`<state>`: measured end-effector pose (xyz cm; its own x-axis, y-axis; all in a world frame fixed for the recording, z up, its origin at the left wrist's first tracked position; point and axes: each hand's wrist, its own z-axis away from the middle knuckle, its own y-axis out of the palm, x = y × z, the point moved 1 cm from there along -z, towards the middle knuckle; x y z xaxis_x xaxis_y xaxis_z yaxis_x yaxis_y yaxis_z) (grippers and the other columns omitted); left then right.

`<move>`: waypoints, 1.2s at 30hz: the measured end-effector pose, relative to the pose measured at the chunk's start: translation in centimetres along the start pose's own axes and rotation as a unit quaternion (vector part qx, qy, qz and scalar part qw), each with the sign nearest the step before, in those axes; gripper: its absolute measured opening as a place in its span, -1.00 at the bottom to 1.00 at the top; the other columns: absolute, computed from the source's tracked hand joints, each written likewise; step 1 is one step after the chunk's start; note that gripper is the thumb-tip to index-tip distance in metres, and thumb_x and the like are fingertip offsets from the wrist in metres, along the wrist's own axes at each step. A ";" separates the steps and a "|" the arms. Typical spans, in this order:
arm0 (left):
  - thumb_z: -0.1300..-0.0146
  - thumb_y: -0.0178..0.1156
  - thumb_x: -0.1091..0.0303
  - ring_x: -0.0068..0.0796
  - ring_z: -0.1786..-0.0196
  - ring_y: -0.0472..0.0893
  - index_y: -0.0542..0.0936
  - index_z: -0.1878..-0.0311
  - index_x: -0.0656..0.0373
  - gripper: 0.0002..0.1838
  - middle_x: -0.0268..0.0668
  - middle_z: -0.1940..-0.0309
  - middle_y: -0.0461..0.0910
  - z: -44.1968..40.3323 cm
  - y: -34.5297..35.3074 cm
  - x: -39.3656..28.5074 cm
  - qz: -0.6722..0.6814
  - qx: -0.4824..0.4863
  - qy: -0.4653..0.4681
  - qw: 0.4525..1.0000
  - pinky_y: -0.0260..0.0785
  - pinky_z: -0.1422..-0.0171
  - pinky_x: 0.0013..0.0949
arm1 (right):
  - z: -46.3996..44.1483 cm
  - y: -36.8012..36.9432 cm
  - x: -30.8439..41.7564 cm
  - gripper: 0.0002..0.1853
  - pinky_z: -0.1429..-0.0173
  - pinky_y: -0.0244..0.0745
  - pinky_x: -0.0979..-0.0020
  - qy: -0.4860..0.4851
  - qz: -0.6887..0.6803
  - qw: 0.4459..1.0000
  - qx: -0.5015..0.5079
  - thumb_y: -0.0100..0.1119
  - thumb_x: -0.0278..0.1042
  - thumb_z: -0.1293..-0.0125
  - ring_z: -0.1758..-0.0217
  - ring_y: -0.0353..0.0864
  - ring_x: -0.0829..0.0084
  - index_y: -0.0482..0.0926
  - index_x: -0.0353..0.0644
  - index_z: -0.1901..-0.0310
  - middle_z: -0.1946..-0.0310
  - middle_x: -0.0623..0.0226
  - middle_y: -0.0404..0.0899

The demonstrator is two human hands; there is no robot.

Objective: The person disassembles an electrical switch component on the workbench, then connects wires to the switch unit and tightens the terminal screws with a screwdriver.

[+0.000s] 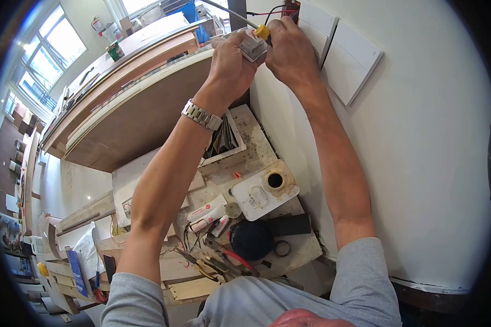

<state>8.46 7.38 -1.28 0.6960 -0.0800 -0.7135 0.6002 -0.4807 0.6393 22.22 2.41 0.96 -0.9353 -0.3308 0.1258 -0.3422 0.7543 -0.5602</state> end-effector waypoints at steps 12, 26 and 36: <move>-0.74 -0.13 0.28 -0.20 -0.18 0.71 0.41 -0.27 0.39 -0.66 -0.03 -0.14 0.62 1.3 0.5 -1.9 -0.075 -0.014 -0.055 0.996 0.67 -0.34 0.01 | 2.3 -1.5 1.5 -0.63 -0.10 0.59 0.00 -0.007 -0.117 0.986 -0.117 0.41 -0.46 -0.36 -0.02 0.68 -0.08 0.61 -0.21 -0.18 0.05 0.07 0.62; -0.55 0.17 0.39 -0.05 -0.24 0.68 0.40 -0.31 0.27 -0.64 0.03 -0.19 0.52 0.8 2.8 -1.7 -0.246 -0.116 -0.025 0.962 0.88 -0.01 0.02 | 26.0 -11.8 7.1 -0.66 0.02 0.52 0.38 0.399 -0.390 0.829 0.039 0.33 -0.26 -0.53 0.19 0.53 0.48 0.42 -0.30 -0.06 0.23 0.25 0.60; -0.65 0.07 0.39 -0.16 -0.22 0.69 0.52 -0.37 0.24 -0.67 -0.09 -0.21 0.55 1.1 0.7 -2.1 -0.235 0.032 -0.054 0.970 0.79 -0.23 0.00 | 26.5 -13.6 7.5 -0.72 0.02 0.53 0.30 0.344 -0.290 0.893 -0.028 0.26 -0.44 -0.51 0.18 0.58 0.32 0.56 -0.38 -0.16 0.18 0.16 0.59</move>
<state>6.93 6.23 0.35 0.3037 0.0715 -0.9501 0.8135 -0.5385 0.2195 22.32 -25.39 -12.17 -0.4277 -0.2634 0.8647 -0.7729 0.6027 -0.1987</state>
